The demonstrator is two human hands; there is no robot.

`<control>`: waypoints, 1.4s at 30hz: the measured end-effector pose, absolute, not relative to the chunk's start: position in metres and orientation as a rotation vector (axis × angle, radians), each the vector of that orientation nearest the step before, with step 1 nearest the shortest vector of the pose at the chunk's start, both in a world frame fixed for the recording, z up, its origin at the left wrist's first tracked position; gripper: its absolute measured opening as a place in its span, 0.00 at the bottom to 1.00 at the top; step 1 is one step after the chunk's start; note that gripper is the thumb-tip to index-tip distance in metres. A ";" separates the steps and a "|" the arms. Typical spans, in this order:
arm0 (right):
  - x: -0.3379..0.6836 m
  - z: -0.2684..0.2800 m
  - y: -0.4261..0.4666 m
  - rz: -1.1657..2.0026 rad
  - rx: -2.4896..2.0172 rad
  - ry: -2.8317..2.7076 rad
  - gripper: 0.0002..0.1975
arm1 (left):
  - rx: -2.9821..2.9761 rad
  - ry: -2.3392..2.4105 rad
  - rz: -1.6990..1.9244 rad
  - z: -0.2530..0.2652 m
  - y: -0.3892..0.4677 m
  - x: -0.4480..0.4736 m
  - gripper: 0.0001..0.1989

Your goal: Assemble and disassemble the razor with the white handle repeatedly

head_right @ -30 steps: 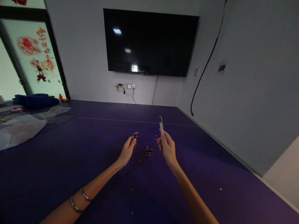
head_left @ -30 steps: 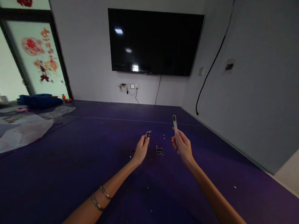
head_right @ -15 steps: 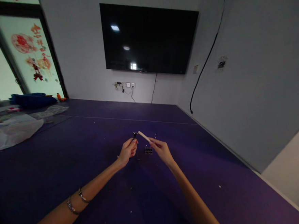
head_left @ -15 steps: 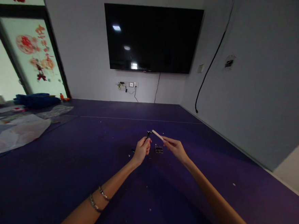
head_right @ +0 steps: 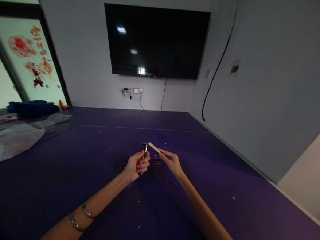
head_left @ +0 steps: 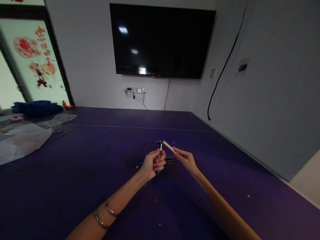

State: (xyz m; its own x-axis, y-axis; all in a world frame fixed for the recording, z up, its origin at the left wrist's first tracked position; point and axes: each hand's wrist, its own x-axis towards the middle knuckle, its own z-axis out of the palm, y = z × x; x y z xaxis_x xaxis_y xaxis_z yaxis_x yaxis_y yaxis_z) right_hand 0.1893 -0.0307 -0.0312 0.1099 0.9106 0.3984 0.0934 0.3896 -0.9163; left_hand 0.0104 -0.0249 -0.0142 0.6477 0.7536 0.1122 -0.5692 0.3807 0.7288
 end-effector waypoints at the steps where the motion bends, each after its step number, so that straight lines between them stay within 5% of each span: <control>1: 0.188 -0.029 -0.032 0.773 -1.005 -1.326 0.19 | 0.804 0.235 0.836 -0.014 -0.025 0.010 0.10; 22: 0.189 -0.041 -0.028 0.806 -0.996 -1.179 0.24 | 0.874 0.296 0.860 -0.009 -0.026 0.013 0.11; 36: 0.117 0.015 -0.085 1.601 -0.664 -0.841 0.13 | 1.303 0.763 1.298 -0.030 -0.012 0.020 0.17; 42: 0.098 0.006 -0.106 1.693 -0.667 -0.674 0.13 | 1.435 0.864 1.398 -0.028 -0.015 0.022 0.15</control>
State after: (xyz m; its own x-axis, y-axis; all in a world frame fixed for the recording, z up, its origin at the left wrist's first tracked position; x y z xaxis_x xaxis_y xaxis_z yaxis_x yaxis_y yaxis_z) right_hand 0.0984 -0.1060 0.0060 -0.2007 0.9760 -0.0847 -0.6509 -0.1974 -0.7331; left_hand 0.0221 -0.0155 -0.0283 0.1075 0.9346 0.3389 -0.1150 -0.3269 0.9380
